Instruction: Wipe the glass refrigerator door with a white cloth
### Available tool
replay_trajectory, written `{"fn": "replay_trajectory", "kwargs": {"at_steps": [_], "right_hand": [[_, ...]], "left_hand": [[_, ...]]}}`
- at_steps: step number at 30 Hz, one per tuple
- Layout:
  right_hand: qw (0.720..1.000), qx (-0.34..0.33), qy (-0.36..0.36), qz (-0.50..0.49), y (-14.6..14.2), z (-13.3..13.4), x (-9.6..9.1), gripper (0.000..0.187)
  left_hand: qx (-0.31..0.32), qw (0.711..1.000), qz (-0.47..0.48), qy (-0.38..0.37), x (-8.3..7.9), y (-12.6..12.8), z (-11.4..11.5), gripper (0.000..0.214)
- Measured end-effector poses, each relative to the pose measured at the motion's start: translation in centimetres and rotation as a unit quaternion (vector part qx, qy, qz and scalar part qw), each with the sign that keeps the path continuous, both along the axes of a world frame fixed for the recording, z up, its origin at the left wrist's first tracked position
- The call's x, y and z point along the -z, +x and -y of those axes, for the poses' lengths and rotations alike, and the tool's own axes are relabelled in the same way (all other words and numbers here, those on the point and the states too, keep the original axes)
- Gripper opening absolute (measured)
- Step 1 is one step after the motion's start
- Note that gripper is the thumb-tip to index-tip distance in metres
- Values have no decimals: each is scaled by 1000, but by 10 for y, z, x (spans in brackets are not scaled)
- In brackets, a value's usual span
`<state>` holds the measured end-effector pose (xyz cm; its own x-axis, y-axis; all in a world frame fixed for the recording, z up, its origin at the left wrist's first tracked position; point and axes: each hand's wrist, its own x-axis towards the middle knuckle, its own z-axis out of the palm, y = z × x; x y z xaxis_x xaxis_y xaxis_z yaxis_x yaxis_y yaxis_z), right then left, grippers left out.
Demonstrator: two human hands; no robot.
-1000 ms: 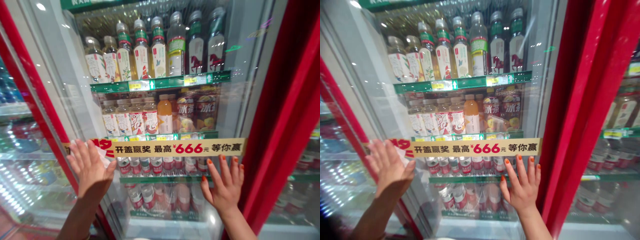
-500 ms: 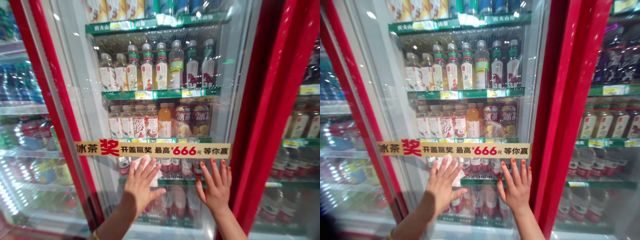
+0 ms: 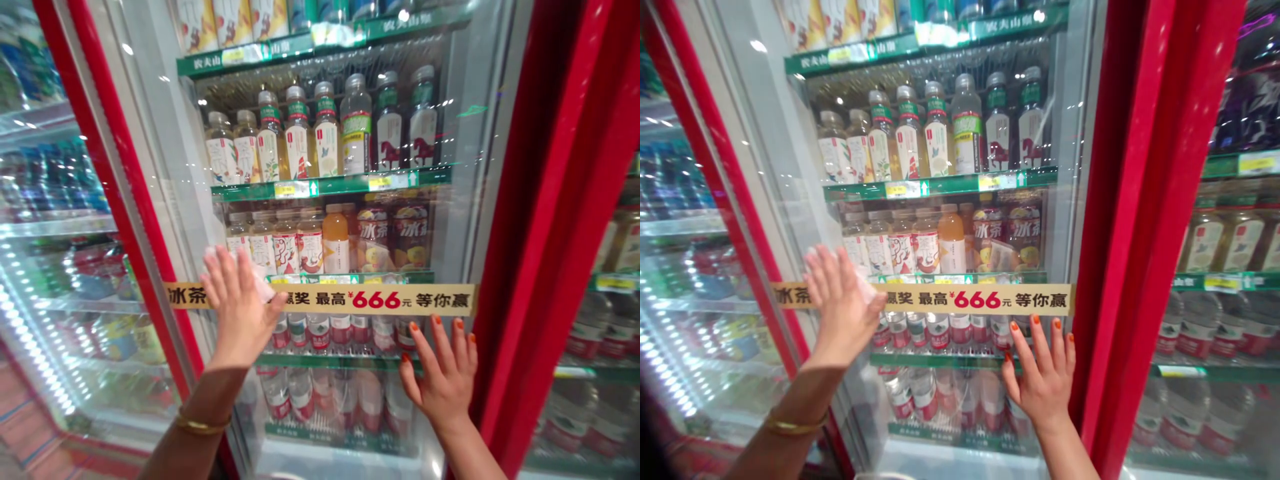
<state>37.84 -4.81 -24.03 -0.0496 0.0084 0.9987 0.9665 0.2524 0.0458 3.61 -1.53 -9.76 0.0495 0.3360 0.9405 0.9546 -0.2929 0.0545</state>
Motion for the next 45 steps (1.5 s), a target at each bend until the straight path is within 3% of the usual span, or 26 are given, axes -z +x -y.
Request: {"fn": "replay_trajectory", "kwargs": {"at_steps": [2, 5, 7, 9, 10, 12, 15, 17, 19, 21, 24, 25, 26, 27, 28, 30, 32, 33, 34, 35, 36, 37, 40, 42, 43, 45], "right_hand": [[1000, 0, -2, 3, 1, 1, 0, 80], [1000, -1, -6, 9, 4, 2, 1, 79], [1000, -1, -4, 11, 4, 2, 1, 78], [1000, 0, -1, 7, 4, 2, 1, 76], [1000, 0, 1, 4, 3, 2, 1, 75], [1000, -4, 0, 2, 2, 2, 0, 73], [1000, -6, 5, 4, 0, 3, -1, 71], [1000, -3, 10, 0, 0, 3, -2, 71], [1000, -7, 8, -3, 0, 4, -3, 71], [1000, -15, 4, -2, 0, 5, -3, 71], [1000, -26, 5, -2, 0, 6, -4, 72], [1000, -29, 7, -5, 0, 6, -4, 71], [999, -33, 9, -11, 0, 6, -4, 71], [999, -37, 9, -15, 0, 7, -4, 71], [999, -41, 9, -19, 0, 7, -3, 71], [999, -44, 9, -22, 0, 7, -2, 71], [999, -45, 7, -25, 0, 7, -2, 71], [999, -46, 5, -27, -1, 7, -1, 71], [998, -48, 3, -28, -1, 8, -1, 70], [998, -49, 2, -28, -1, 8, -1, 70], [998, -49, 1, -27, -2, 8, -1, 70], [998, -48, 1, -26, -2, 8, -1, 70], [998, -46, 1, -34, -2, 8, 0, 71], [998, -46, -3, -37, -1, 7, 1, 71], [998, -48, -5, -36, 0, 8, 2, 71], [998, -49, -7, -32, 1, 8, 3, 72]], "left_hand": [[13, 998, -58, 27, 22, 45, 5, 114], [23, 983, -175, 58, 75, 96, 18, 122], [41, 960, -268, 72, 112, 102, 26, 120], [57, 939, -332, 75, 134, 81, 30, 108], [58, 935, -342, 74, 135, 62, 30, 101], [41, 945, -318, 70, 116, 16, 25, 98], [-5, 977, -207, 45, 55, -45, 7, 108], [-23, 995, -101, 1, 25, -62, -2, 107], [-37, 999, -16, -24, 28, -57, -3, 106], [-50, 999, 5, -12, 67, -38, 4, 109], [-51, 994, -94, -8, 154, -16, 18, 122], [-39, 991, -128, -2, 175, -15, 20, 122], [-32, 989, -145, 0, 185, -17, 21, 120], [-30, 990, -134, 3, 184, -22, 20, 116], [-34, 994, -101, 5, 170, -29, 18, 112], [-60, 998, 10, -3, 117, -50, 9, 106], [-80, 995, 54, -7, 56, -68, -3, 104], [-84, 994, 73, -8, 33, -72, -9, 105], [-85, 994, 74, -6, 21, -71, -12, 105], [-85, 994, 65, -3, 21, -65, -13, 105], [-82, 996, 47, -1, 33, -55, -10, 107], [-76, 997, 20, 0, 56, -43, -4, 110], [-47, 997, -62, -7, 150, -11, 20, 137], [-43, 995, -88, -19, 191, -6, 31, 148], [-44, 994, -95, -24, 196, -9, 32, 147], [-52, 995, -77, -32, 172, -23, 28, 136]]}}
